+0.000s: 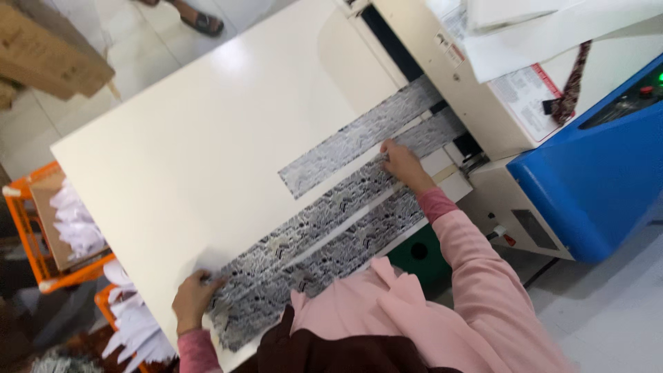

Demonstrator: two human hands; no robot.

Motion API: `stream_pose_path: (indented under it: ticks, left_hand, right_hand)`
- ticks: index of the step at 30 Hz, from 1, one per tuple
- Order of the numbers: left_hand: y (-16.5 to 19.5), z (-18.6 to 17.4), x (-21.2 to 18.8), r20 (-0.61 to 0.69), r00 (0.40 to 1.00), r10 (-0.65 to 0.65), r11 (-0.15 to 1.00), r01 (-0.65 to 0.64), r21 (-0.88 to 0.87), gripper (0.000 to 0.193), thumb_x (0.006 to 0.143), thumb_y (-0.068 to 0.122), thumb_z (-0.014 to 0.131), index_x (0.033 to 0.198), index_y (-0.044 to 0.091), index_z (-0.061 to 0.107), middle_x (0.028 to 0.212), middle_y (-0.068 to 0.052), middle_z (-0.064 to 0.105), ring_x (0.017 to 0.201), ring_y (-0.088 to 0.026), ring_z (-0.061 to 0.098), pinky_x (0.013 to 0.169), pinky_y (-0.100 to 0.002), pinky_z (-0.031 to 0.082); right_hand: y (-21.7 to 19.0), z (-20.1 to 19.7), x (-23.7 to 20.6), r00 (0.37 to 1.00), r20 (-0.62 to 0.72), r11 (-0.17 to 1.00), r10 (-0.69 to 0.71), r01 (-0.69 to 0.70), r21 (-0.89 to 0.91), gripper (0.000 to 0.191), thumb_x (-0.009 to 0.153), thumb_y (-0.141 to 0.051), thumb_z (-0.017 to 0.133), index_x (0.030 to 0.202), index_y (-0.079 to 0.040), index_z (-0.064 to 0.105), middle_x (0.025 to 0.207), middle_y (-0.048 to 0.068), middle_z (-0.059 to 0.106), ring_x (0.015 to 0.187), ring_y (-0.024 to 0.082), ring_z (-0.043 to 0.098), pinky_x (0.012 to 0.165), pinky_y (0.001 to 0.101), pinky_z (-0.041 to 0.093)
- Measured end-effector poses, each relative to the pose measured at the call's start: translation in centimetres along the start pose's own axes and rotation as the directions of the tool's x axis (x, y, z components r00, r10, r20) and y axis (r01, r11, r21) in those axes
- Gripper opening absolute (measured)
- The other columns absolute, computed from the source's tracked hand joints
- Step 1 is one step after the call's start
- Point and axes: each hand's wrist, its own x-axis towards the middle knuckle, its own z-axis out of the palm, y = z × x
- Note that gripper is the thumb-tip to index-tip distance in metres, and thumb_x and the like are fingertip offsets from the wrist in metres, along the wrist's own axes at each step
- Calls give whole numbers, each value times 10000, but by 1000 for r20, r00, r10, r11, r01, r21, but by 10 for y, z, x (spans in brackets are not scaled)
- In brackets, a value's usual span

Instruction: The person places patterned paper strips onto a white board, then inserts white paper sheets between them. They repeat this process multiple times, stacking the assembled units on the table. Another person occasionally assists by handing over paper strips.

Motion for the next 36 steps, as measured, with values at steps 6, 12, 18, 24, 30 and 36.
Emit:
stream_pose_path:
  ticks: [6,12,18,24,30,36]
  left_hand:
    - [-29,-5,1,-4,994,-112,966,109,235,662,695,605,826,1189,173,740,1147,-96,749,1087,-311,715,895,-457,558]
    - [6,0,17,-272,962,14,896,109,430,663,809,619,758,1302,182,678,1240,-125,666,1121,-319,675,949,-480,522]
    - [184,7,28,-318,815,485,875,-452,175,466,810,432,788,1188,167,719,1204,-73,706,1071,-248,687,938,-396,542]
    - [401,-20,1,-292,365,884,431,-879,206,468,707,191,854,1150,129,713,1147,-88,686,1063,-303,659,955,-465,467]
    - [581,-21,-22,-242,69,968,123,-968,218,483,716,132,845,1170,108,683,1152,-86,636,1110,-305,634,955,-452,467]
    - [687,-4,-34,-301,-59,952,36,-953,301,567,730,72,821,1259,75,615,1239,-121,612,1206,-310,589,1007,-462,458]
  right_hand:
    - [2,-40,2,864,-381,917,-328,195,-349,368,828,-220,815,1140,-128,643,1122,128,687,1054,334,653,894,459,524]
    - [45,-160,23,651,-714,863,-256,-179,-473,439,832,-252,808,1177,-19,670,1092,164,658,1016,343,604,853,454,452]
    - [72,-200,29,682,-685,874,-257,-140,-466,221,939,-146,763,1155,-134,722,947,60,725,911,268,667,866,451,428]
    - [77,-230,19,699,-693,960,-176,-34,-278,152,834,-208,829,926,-135,732,853,40,750,885,267,681,857,481,437]
    - [83,-264,17,836,-548,993,-3,68,99,289,808,-190,874,979,-22,713,908,122,746,873,280,720,812,405,565]
    - [99,-299,8,944,-331,882,4,153,446,356,828,13,710,1182,20,682,1053,92,779,968,159,749,870,296,599]
